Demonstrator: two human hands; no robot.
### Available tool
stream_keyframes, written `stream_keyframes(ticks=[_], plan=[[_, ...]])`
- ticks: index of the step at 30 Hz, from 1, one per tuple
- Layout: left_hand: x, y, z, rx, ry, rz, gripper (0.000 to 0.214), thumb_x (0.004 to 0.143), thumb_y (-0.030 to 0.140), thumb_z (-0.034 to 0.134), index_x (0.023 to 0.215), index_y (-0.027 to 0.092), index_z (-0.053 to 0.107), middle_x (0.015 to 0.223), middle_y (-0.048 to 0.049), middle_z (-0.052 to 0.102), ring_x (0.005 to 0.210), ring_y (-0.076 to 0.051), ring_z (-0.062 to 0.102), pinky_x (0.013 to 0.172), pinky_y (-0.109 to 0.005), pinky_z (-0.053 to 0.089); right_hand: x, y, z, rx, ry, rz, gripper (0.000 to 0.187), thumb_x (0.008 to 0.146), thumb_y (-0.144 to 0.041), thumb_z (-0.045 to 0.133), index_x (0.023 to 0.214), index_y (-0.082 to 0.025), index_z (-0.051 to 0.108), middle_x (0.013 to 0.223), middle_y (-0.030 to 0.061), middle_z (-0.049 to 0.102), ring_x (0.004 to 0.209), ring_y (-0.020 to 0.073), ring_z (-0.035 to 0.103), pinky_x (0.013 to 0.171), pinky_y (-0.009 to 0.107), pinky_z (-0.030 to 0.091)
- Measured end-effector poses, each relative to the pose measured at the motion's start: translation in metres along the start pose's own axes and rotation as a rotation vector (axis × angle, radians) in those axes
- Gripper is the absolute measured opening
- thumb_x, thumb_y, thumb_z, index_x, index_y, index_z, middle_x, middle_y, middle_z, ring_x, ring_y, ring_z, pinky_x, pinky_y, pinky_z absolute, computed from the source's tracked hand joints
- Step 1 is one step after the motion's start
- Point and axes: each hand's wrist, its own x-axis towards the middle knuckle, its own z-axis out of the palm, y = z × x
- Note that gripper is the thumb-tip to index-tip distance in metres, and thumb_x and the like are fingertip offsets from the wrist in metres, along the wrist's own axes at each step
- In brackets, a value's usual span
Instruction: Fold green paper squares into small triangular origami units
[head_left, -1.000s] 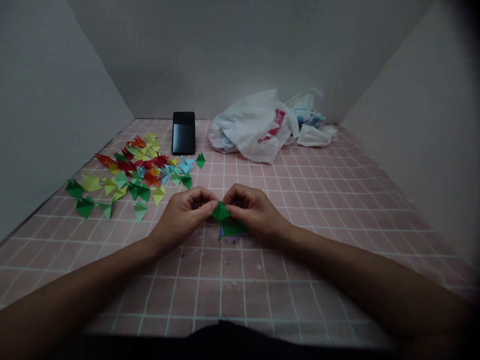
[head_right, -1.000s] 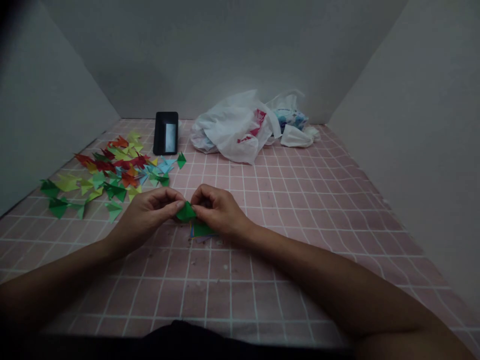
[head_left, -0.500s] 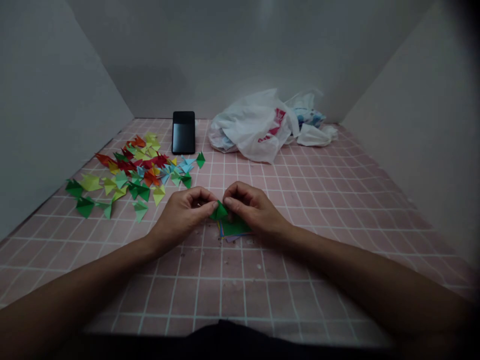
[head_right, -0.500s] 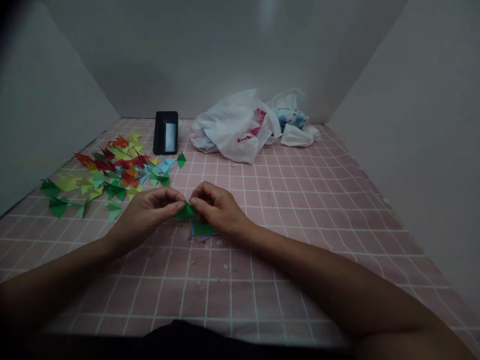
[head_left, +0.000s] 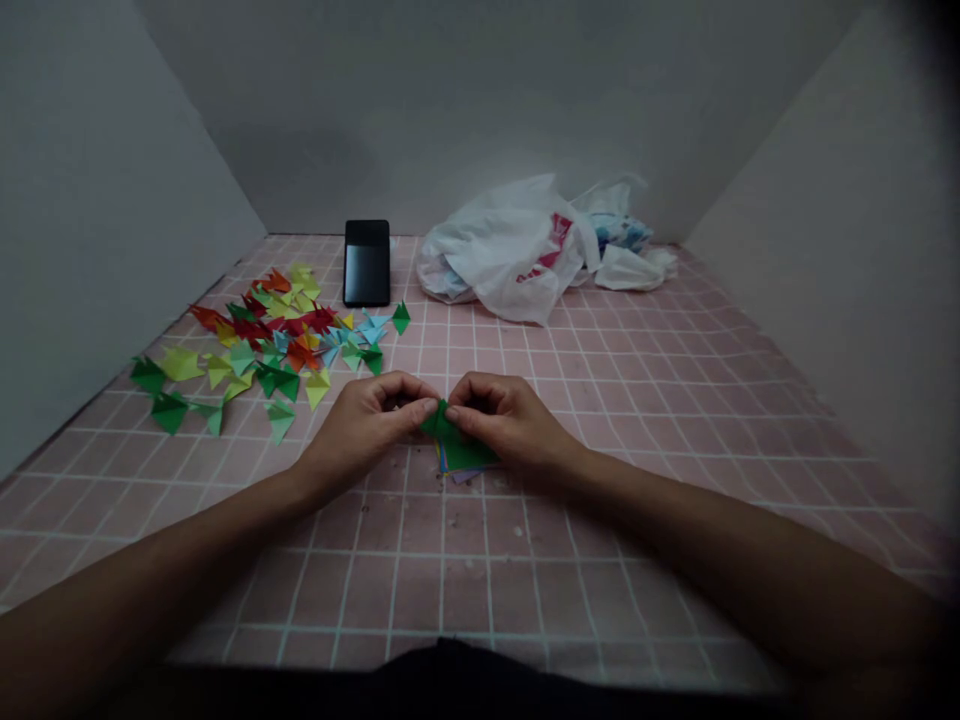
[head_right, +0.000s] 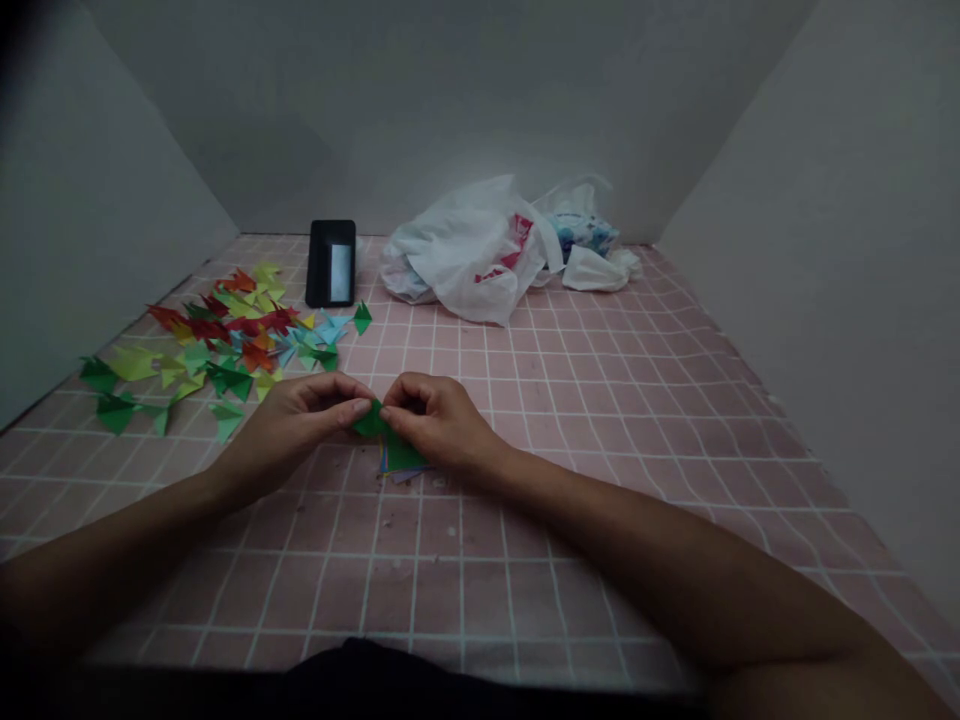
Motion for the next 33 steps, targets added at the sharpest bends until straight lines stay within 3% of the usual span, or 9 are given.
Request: stream_keyframes(ticks=[8, 17, 22, 26, 33], plan=[[-0.0013, 0.0000, 0.0006, 0.136, 0.012, 0.045, 0.016, 0.079, 0.031, 0.067, 0.074, 0.016, 0.069, 0.070, 0.0014, 0.066, 0.065, -0.011, 0.057, 0.064, -0.024, 0.046, -0.0004, -0.0020, -0.0007, -0.008, -0.050, -0.025, 0.013, 0.079, -0.027, 0.065, 0.072, -0.018, 0.059, 0.061, -0.0052, 0.048, 0.058, 0.0092, 0.040, 0.054, 0.024, 0.031], [-0.0011, -0.0013, 0.0022, 0.079, 0.015, 0.020, 0.019, 0.079, 0.035, 0.067, 0.074, 0.016, 0.067, 0.070, 0.0015, 0.063, 0.065, -0.012, 0.055, 0.062, -0.024, 0.044, 0.0008, 0.0024, 0.0011, 0.017, -0.102, 0.001, 0.012, 0.077, -0.025, 0.064, 0.070, -0.018, 0.056, 0.060, -0.0059, 0.046, 0.055, 0.0082, 0.038, 0.053, 0.023, 0.030], [0.0000, 0.0023, 0.0000, 0.097, 0.024, 0.001, 0.018, 0.077, 0.034, 0.068, 0.081, 0.016, 0.070, 0.074, 0.0008, 0.065, 0.067, -0.012, 0.056, 0.062, -0.024, 0.043, 0.0000, 0.0008, -0.0002, -0.017, -0.060, 0.015, 0.011, 0.078, -0.026, 0.063, 0.073, -0.018, 0.058, 0.061, -0.0050, 0.048, 0.057, 0.0093, 0.040, 0.053, 0.023, 0.031], [-0.0005, 0.0035, -0.0008, 0.133, -0.026, -0.031, 0.017, 0.076, 0.033, 0.068, 0.076, 0.016, 0.069, 0.068, 0.0015, 0.063, 0.060, -0.011, 0.053, 0.058, -0.024, 0.042, 0.0005, 0.0024, -0.0004, -0.053, -0.067, -0.023, 0.012, 0.078, -0.027, 0.063, 0.072, -0.018, 0.057, 0.061, -0.0051, 0.047, 0.058, 0.0098, 0.040, 0.054, 0.024, 0.030], [-0.0032, 0.0023, 0.0021, 0.126, 0.009, -0.024, 0.017, 0.076, 0.033, 0.068, 0.075, 0.016, 0.068, 0.070, 0.0007, 0.064, 0.063, -0.012, 0.055, 0.059, -0.024, 0.042, 0.0017, 0.0054, 0.0003, -0.078, -0.092, -0.067, 0.012, 0.080, -0.024, 0.062, 0.071, -0.018, 0.056, 0.061, -0.0051, 0.046, 0.058, 0.0092, 0.040, 0.054, 0.023, 0.031]])
